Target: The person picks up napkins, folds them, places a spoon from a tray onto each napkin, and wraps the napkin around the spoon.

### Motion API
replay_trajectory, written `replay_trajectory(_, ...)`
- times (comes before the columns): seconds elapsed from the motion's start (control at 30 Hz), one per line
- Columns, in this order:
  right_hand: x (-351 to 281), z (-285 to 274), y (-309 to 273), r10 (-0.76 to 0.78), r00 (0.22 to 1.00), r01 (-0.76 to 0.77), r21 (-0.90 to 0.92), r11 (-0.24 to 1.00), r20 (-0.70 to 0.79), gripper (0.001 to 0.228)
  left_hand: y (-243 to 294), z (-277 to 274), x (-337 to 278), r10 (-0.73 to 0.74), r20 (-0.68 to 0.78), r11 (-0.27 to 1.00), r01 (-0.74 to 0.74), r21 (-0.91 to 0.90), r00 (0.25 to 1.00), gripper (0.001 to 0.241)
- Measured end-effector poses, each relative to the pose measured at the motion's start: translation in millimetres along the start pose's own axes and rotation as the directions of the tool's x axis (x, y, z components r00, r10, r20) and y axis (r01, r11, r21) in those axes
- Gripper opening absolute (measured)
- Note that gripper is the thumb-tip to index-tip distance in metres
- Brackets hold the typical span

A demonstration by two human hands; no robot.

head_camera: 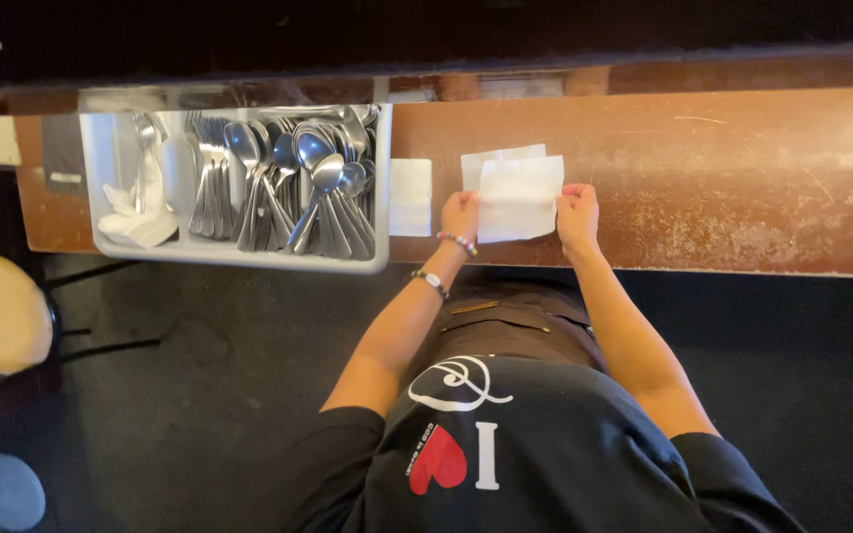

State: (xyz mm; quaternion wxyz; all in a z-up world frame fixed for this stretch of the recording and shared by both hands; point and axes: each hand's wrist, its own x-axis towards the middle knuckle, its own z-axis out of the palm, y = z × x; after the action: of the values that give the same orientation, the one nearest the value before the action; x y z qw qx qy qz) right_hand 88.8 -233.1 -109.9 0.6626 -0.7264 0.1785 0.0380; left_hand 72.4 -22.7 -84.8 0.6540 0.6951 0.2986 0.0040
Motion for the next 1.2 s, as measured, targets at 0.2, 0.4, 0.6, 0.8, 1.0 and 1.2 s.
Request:
replay_trajectory(0.2, 6.3, 9.8, -10.4, -0.089, 0.996, 0.092, -0.173, 0.981, 0.026, 0.031, -4.0, 6.3, 10.6, -0.036, -0.155, 0.978, 0.066, 0.198, 0.987, 0.028)
replay_trajectory(0.4, 6.4, 9.7, -14.3, -0.127, 0.988, 0.151, -0.36, 0.921, 0.09, 0.047, -12.6, 5.0, 3.6, -0.067, -0.122, 0.94, 0.104, 0.326, 0.99, 0.038)
replay_trajectory(0.6, 11.6, 8.2, -4.5, -0.167, 0.978, 0.203, -0.396, 0.896, 0.123, 0.045, -25.1, 3.9, 9.3, 0.006, -0.075, 0.9, 0.027, 0.435, 0.997, 0.035)
replay_trajectory(0.8, 9.5, 8.9, -7.6, -0.199, 0.97, 0.24, -0.41, 0.88, 0.139, 0.047, -43.1, 6.3, 19.1, 0.17, -0.021, 0.821, -0.129, 0.556, 0.985, 0.038)
replay_trajectory(1.0, 7.6, 7.3, -11.9, -0.211, 0.965, 0.257, -0.406, 0.877, 0.156, 0.045, -34.1, 6.8, 6.6, 0.408, 0.022, 0.705, -0.33, 0.627, 0.913, 0.052)
replay_trajectory(1.2, 1.5, 12.7, -11.9, -0.236, 0.963, 0.271, -0.423, 0.865, 0.134, 0.047, -35.2, -8.9, -11.0, 0.602, 0.102, 0.61, -0.539, 0.581, 0.792, 0.05)
